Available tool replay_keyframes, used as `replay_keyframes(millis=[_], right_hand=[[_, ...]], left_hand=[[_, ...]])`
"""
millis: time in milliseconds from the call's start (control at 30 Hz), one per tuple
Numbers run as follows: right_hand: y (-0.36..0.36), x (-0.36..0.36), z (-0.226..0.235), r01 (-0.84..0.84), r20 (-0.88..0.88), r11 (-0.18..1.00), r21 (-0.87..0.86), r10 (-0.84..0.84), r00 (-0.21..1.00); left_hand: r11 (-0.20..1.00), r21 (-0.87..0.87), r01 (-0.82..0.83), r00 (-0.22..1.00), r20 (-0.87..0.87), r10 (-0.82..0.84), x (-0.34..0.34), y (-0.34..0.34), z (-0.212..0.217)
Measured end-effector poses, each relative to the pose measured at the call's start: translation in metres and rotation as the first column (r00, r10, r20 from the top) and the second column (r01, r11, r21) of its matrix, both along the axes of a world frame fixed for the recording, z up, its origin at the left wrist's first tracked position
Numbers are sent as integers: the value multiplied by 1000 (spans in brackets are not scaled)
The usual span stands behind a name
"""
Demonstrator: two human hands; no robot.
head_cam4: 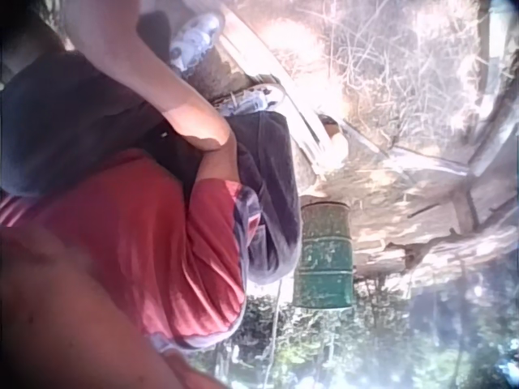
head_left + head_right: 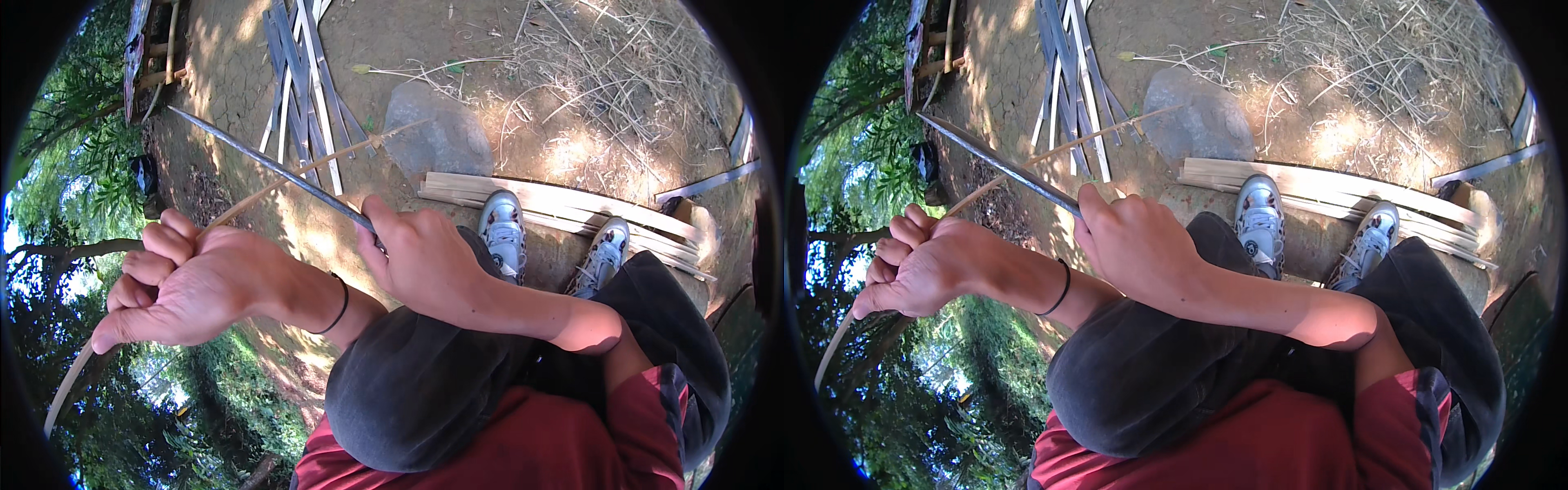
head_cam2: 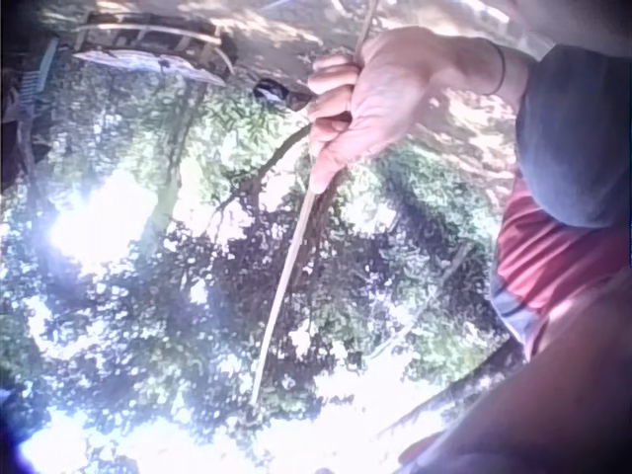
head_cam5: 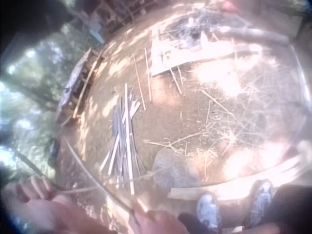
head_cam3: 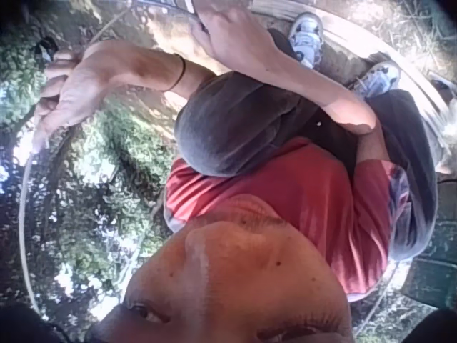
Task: The person uses a machete to scrape and refine a long thin bamboo strip by hand, repeatedly pulling the blade along its length while seated at an outdoor workspace.
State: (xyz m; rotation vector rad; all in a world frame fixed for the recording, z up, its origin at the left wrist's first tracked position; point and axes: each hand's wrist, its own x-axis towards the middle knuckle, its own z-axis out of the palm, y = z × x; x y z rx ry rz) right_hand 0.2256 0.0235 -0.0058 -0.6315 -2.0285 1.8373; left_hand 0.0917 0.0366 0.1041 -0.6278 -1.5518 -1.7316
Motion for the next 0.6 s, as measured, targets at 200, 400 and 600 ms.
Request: replay_keyframes(millis=[200,400,600], right_hand=[[-14,-12,-118,152,218,982,113,-174,960],[5,-4,-40,11,111,990,-139,4,994],[-14,-4,-48,34,123,999,-9,-32,992]], left_hand=[[1000,14,-19,999,30,19,5,8,0],[1000,0,-4,1000,-9,4,-1,-1,-5],[1000,-26,4,1000,-9,-4,0,0,-1]])
